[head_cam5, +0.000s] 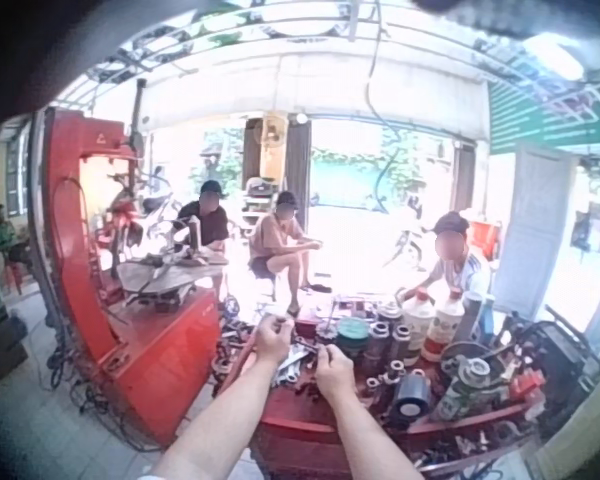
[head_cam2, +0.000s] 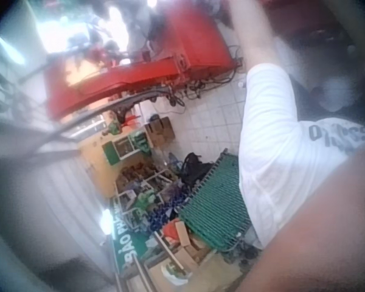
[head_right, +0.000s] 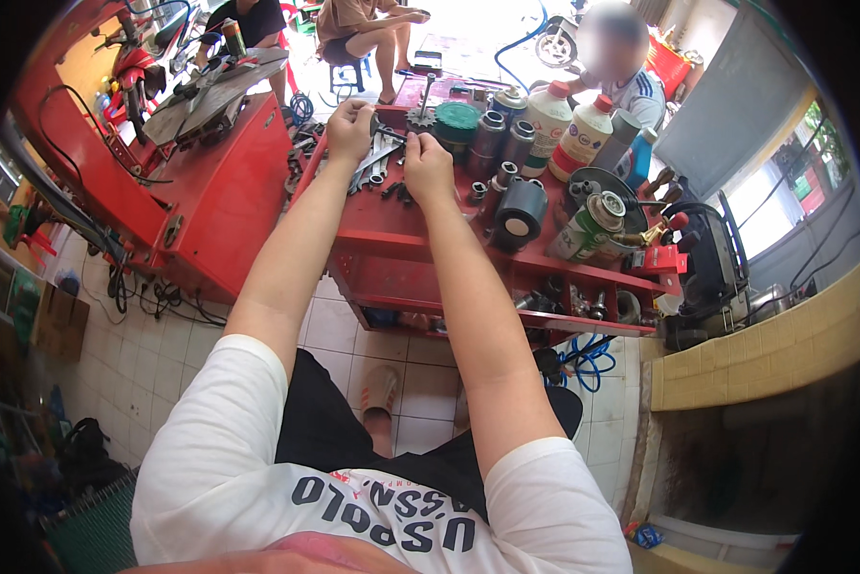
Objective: The person works at a red tool cart in a workshop, handling small mechanical components and tools. They pick up a metal rod and a small black part, manipulating them with both hands, and occasionally use a wrench to adjust or tighten components on the cart.
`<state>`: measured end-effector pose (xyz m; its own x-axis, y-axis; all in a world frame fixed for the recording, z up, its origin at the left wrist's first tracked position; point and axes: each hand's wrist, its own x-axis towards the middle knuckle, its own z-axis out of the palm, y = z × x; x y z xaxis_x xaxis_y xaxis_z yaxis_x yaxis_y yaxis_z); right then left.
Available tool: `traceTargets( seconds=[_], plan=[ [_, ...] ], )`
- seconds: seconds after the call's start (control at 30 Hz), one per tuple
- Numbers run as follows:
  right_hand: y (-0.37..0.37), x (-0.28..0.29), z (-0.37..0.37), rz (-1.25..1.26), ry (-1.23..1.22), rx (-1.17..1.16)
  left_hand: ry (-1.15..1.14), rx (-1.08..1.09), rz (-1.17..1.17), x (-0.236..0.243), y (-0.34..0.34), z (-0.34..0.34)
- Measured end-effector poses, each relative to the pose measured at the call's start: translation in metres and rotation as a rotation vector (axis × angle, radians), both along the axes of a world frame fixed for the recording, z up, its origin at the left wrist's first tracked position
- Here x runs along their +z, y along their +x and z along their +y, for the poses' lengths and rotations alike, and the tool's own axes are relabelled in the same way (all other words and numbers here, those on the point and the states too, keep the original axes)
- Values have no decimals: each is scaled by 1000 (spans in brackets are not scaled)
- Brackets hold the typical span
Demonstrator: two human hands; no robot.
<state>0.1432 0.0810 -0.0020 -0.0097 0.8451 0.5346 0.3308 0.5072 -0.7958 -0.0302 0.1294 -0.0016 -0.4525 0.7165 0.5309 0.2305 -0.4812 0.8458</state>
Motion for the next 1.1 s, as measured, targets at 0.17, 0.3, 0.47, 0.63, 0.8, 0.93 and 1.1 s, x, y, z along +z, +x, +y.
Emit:
traceTargets(
  seconds=[0.17, 0.3, 0.47, 0.63, 0.8, 0.93, 1.1],
  plan=[
    [-6, 2, -1, 6, -4, 15, 45, -15, -39, -5, -10, 8],
    [-1, -1, 0, 0, -26, 9, -31, -67, -64, -2, -2, 3],
    [0, -1, 1, -8, -45, 20, -22, -66, -93, -4, -3, 6],
    [0, 0, 1, 5, -30, 43, -99, -79, -113, -9, -10, 17],
    [-3, -3, 3, -20, 58, 6, -86, 7, 42, -10, -19, 19],
    [-7, -1, 4, 6, 40, -9, -107, -19, 14, -12, -32, 28],
    [6, 1, -1, 31, 25, -11, -65, -176, -206, -18, -14, 32]
  ],
)
